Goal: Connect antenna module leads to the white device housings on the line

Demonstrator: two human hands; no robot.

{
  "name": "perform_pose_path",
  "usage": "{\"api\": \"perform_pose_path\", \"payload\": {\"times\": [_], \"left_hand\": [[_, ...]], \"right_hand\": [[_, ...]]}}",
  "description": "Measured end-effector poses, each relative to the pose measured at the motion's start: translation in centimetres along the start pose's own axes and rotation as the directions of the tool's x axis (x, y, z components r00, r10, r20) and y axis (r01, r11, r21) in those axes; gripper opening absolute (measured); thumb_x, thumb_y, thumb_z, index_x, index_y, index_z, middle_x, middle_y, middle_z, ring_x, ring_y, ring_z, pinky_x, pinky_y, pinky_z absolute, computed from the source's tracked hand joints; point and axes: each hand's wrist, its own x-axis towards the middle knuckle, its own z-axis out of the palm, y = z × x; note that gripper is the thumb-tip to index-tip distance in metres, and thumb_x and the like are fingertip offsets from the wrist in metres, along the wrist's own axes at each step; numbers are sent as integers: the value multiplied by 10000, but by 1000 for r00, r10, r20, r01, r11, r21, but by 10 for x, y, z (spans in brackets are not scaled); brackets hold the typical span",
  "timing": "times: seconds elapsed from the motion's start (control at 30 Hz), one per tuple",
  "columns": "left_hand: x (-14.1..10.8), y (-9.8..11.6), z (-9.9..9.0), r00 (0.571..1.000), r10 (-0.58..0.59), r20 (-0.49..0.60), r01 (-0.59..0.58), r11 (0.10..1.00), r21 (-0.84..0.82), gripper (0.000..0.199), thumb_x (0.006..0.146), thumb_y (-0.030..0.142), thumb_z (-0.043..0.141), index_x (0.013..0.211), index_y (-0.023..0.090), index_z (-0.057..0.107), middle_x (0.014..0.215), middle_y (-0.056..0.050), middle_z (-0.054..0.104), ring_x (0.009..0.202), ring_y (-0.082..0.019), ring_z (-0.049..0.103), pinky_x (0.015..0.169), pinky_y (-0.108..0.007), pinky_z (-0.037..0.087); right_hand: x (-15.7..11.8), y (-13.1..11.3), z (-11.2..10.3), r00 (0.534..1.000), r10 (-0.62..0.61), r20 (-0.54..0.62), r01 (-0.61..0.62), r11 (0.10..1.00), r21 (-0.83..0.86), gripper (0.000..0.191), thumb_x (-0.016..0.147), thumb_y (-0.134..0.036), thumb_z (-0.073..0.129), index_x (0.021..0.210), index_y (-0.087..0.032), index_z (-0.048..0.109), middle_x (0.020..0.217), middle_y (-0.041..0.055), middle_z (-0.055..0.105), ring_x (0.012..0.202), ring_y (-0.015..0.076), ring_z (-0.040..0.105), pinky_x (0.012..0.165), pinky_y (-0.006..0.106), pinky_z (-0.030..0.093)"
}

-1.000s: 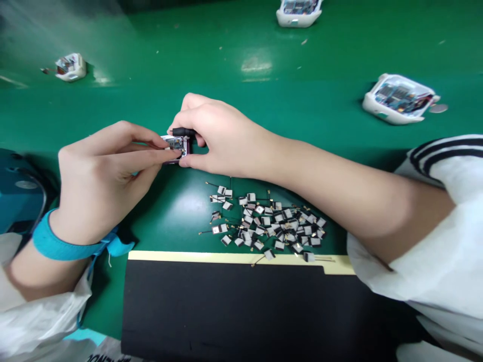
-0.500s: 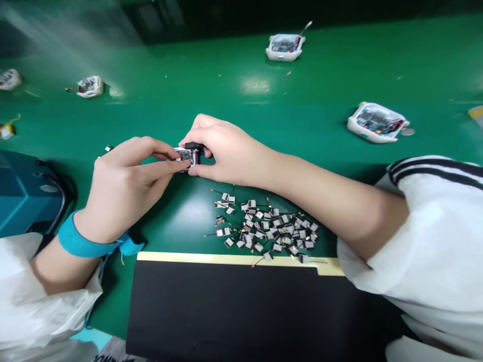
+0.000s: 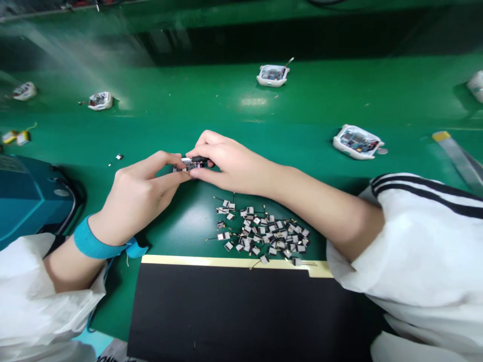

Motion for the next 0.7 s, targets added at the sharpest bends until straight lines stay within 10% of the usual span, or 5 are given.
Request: {"api": "perform_pose_path", "payload": {"times": [0.3,0.7], "left_hand": [[-1,0,-1,999,27,-31,-27,1000,-10,302,874,249,336,857,170,627,817,-43,561,725,-135,535,631,-240,435],[-4,-1,6,999,11,-39,-12,999,-33,298,867,203,323,872,193,621,828,-55,544,769,-158,513,628,-264,440]], "right_hand": [[-15,-14,-25,972,67,-225,-90,992,-93,148,778,-217,520,868,-212,637,823,16,576,808,137,547,731,299,458],[-4,-22,5,895,136,-424,-99,989,108,104,678,-227,635,612,-170,579,683,-16,639,663,99,602,597,215,506]]}}
